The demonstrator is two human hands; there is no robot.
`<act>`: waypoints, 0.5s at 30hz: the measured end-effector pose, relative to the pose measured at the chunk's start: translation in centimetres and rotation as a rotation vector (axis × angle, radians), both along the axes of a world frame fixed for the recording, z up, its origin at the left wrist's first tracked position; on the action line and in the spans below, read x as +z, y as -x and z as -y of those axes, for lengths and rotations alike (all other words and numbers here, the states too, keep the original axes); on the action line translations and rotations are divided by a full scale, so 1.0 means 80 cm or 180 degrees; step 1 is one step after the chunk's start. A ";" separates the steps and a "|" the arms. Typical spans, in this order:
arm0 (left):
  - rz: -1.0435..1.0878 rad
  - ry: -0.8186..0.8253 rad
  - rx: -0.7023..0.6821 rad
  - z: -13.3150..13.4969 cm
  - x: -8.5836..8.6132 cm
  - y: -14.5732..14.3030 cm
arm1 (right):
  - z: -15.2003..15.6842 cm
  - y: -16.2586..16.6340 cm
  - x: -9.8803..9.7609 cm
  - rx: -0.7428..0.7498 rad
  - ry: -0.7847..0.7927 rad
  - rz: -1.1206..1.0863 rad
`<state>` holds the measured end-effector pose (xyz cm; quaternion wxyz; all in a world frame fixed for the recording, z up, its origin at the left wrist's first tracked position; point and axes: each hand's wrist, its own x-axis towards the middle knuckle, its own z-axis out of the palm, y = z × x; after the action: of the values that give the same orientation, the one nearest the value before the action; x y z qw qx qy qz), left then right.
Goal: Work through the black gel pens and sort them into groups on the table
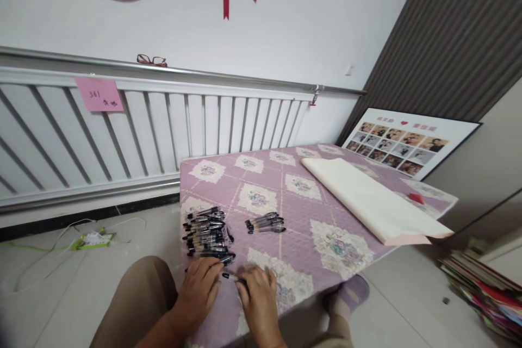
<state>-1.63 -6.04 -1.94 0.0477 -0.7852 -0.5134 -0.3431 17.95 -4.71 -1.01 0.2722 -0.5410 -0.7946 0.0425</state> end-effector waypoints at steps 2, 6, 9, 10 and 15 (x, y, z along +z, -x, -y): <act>0.0055 0.0006 0.0015 0.000 0.000 0.001 | 0.000 -0.004 0.000 0.0075 0.0062 0.0071; 0.0155 0.0000 0.0079 0.000 0.000 0.001 | -0.007 -0.024 0.006 0.0243 0.0229 0.0326; 0.0110 0.0041 0.0084 0.000 0.002 0.001 | -0.015 -0.037 0.014 0.0264 0.0344 0.0533; 0.0109 0.0058 0.0084 0.000 0.002 0.002 | -0.018 -0.040 0.017 0.0247 0.0363 0.0575; 0.0218 0.0112 0.0119 -0.001 0.003 0.002 | -0.038 -0.027 0.029 0.0310 0.0342 0.0651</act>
<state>-1.79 -5.95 -1.67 0.0227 -0.7639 -0.5352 -0.3598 20.12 -1.69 1.29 0.1580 -0.5171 -0.8401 0.0428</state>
